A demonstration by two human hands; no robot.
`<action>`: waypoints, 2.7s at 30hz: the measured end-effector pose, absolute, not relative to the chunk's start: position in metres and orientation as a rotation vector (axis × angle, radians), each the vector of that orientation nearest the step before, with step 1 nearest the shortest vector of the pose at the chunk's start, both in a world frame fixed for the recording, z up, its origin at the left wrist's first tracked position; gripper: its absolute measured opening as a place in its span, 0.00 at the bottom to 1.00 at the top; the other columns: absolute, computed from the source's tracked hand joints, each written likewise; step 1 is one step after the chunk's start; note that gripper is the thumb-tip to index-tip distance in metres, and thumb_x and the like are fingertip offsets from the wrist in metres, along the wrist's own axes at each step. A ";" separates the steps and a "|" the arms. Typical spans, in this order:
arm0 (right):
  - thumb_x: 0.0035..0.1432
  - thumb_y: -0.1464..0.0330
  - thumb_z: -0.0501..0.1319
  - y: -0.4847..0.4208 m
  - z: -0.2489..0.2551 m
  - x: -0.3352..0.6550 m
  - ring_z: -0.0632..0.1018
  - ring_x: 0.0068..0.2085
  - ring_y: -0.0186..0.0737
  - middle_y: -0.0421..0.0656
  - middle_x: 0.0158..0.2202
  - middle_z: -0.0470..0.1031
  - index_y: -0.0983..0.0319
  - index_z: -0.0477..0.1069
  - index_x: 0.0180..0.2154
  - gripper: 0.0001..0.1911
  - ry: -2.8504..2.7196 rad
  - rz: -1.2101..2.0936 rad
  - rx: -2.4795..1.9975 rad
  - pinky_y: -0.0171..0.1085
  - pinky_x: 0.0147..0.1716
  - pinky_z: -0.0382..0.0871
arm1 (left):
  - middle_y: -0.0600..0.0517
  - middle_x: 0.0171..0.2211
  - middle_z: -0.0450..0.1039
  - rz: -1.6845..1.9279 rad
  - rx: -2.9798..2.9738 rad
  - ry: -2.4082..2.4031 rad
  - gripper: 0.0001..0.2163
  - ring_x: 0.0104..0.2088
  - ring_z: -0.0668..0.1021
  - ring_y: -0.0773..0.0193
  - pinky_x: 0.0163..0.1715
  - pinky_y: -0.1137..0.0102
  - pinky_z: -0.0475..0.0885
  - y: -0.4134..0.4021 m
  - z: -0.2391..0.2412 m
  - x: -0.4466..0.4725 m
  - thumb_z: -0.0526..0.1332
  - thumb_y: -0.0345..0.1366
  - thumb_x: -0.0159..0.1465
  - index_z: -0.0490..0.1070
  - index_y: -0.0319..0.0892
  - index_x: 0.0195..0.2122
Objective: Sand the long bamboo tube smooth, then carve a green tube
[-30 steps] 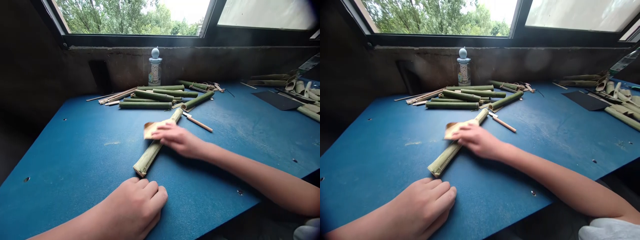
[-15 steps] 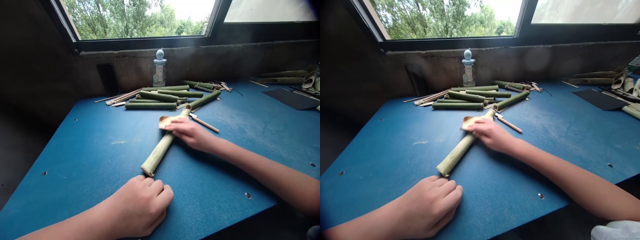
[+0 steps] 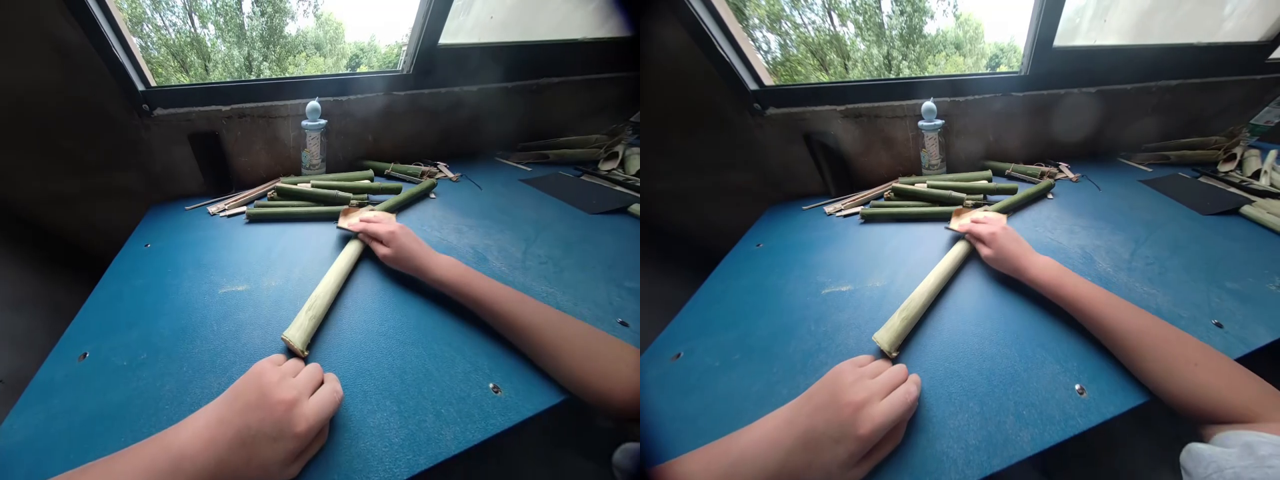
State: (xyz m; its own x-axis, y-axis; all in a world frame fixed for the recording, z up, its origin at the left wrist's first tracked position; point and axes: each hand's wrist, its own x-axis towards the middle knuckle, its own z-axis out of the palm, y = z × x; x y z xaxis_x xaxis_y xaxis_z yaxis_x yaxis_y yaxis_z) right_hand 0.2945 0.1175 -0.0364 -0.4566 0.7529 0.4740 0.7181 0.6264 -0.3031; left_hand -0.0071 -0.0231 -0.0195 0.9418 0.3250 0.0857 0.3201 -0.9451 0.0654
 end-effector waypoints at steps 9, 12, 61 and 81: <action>0.70 0.71 0.50 0.052 -0.027 0.230 0.66 0.65 0.41 0.46 0.59 0.72 0.61 0.69 0.57 0.18 -2.546 0.625 -0.465 0.47 0.66 0.54 | 0.54 0.28 0.69 0.192 3.038 0.490 0.03 0.23 0.67 0.62 0.22 0.64 0.62 -0.022 -0.019 -0.007 0.51 0.32 0.66 0.62 0.43 0.37; 0.69 0.69 0.51 0.102 -0.038 0.274 0.71 0.59 0.44 0.46 0.56 0.74 0.58 0.73 0.54 0.18 -2.364 0.446 -0.728 0.50 0.62 0.60 | 0.55 0.29 0.69 0.185 3.041 0.500 0.05 0.23 0.67 0.62 0.22 0.64 0.61 -0.022 -0.018 -0.008 0.51 0.32 0.66 0.63 0.42 0.42; 0.69 0.69 0.53 0.051 -0.022 0.229 0.73 0.59 0.39 0.47 0.54 0.77 0.63 0.72 0.54 0.17 -2.532 0.505 -0.456 0.42 0.62 0.64 | 0.54 0.28 0.69 0.153 3.062 0.530 0.02 0.23 0.67 0.62 0.21 0.64 0.60 -0.023 -0.017 -0.007 0.51 0.34 0.66 0.61 0.44 0.37; 0.70 0.67 0.51 0.068 -0.027 0.246 0.72 0.59 0.42 0.45 0.55 0.76 0.58 0.71 0.57 0.18 -2.477 0.415 -0.720 0.47 0.62 0.61 | 0.48 0.58 0.71 0.513 3.174 0.708 0.14 0.60 0.69 0.53 0.60 0.59 0.61 -0.023 -0.018 -0.011 0.55 0.37 0.68 0.72 0.40 0.51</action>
